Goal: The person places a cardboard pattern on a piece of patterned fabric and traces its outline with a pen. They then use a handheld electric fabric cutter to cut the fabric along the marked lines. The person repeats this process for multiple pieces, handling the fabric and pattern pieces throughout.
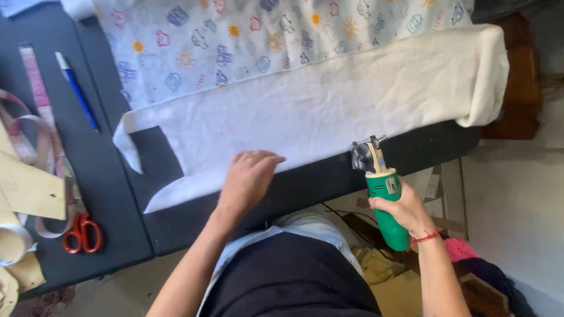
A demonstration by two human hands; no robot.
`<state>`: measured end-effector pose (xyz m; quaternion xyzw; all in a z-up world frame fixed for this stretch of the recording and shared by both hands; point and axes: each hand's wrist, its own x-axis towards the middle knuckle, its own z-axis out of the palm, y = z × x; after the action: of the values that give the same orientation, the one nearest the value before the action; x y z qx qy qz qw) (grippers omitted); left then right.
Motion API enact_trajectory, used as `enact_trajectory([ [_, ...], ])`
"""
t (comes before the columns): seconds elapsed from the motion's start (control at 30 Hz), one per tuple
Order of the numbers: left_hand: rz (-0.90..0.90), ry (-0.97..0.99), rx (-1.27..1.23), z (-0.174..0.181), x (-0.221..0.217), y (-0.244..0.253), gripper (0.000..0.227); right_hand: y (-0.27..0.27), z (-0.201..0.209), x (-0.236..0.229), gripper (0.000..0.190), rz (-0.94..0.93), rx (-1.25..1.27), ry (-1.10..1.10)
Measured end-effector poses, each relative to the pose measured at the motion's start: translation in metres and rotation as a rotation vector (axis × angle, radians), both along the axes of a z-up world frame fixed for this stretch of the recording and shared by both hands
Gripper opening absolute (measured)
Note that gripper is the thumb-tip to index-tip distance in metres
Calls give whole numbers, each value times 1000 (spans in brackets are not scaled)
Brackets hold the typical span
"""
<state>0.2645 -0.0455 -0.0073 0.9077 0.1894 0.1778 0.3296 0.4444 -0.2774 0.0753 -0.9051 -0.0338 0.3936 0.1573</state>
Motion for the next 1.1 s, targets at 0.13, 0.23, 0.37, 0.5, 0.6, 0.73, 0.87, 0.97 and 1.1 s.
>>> enact_trajectory([
  [0.13, -161, -41, 69, -25, 94, -60, 21, -22, -1, 28, 60, 5, -159, 15],
  [0.23, -239, 49, 158, -35, 125, -91, 42, -25, -4, 39, 62, 28, -186, 49],
  [0.37, -204, 37, 189, -45, 136, -100, 48, -14, -4, 47, 61, 46, -73, 41],
  [0.5, -166, -4, 212, -50, 136, -101, 47, -10, -8, 55, 58, 39, -48, 46],
  [0.6, -161, -8, 210, -49, 136, -100, 45, 3, 2, 53, 58, 17, -49, 74],
  [0.73, -158, -6, 192, -49, 135, -98, 44, 4, -10, 65, 59, 76, -25, 61],
  [0.87, -153, -3, 182, -48, 135, -100, 45, 24, -3, 68, 63, 80, 4, 54],
  [0.97, -139, 0, 177, -49, 136, -99, 45, 41, -1, 72, 63, 93, 34, 40],
  [1.1, -137, -5, 151, -52, 136, -100, 43, 57, -2, 78, 68, 130, 62, 26],
])
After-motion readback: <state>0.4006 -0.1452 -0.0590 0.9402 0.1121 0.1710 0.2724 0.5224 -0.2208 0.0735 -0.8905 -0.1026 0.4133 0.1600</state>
